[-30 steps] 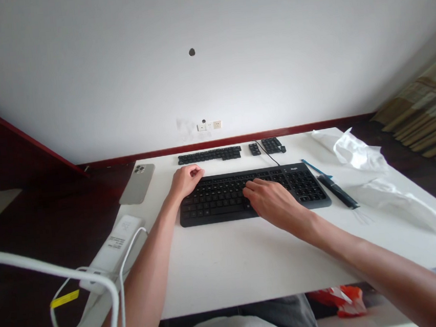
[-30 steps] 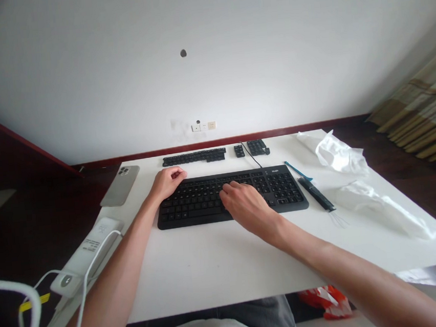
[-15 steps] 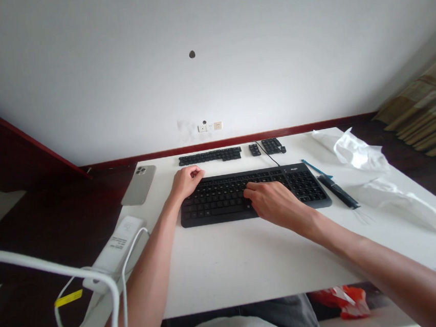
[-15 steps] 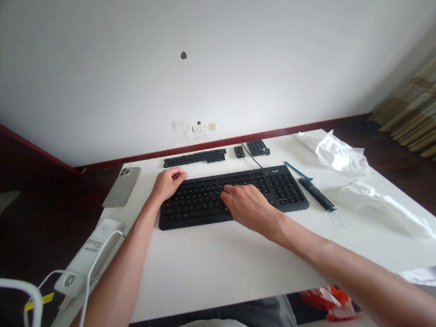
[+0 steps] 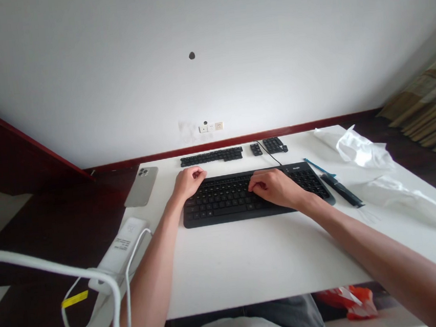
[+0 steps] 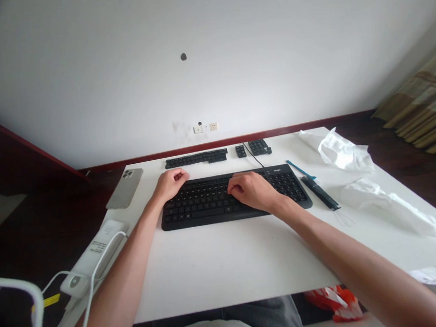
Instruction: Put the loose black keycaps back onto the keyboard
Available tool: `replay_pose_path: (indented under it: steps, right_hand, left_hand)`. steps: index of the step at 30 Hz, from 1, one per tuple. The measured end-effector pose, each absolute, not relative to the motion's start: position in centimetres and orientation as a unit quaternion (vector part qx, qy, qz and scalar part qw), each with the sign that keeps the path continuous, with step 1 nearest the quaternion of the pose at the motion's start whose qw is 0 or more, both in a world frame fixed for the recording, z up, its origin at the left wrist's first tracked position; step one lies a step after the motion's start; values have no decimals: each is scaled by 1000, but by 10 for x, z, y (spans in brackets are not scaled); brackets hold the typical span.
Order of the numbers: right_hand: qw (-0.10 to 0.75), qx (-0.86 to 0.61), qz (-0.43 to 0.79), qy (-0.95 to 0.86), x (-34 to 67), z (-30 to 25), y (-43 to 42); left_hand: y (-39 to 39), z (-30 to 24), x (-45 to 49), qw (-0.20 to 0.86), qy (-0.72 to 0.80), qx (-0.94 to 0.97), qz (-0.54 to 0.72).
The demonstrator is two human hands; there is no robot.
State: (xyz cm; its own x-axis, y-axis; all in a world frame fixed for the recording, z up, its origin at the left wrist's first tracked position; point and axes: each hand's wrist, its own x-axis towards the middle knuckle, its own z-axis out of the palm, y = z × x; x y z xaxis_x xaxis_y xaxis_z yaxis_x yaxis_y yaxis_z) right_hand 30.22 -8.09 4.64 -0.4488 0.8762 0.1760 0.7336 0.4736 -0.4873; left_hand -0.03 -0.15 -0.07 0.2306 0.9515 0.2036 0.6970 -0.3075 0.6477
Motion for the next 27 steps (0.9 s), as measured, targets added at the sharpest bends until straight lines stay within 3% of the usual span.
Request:
replay_pose_path:
  steps: [15, 27]
  right_hand:
    - [291, -315, 193, -883, 284, 32, -89]
    - [131, -229, 143, -954, 250, 15, -112]
  left_hand:
    - [-1, -2, -1, 207, 547, 758, 288]
    - [-1, -2, 0, 205, 550, 755, 293]
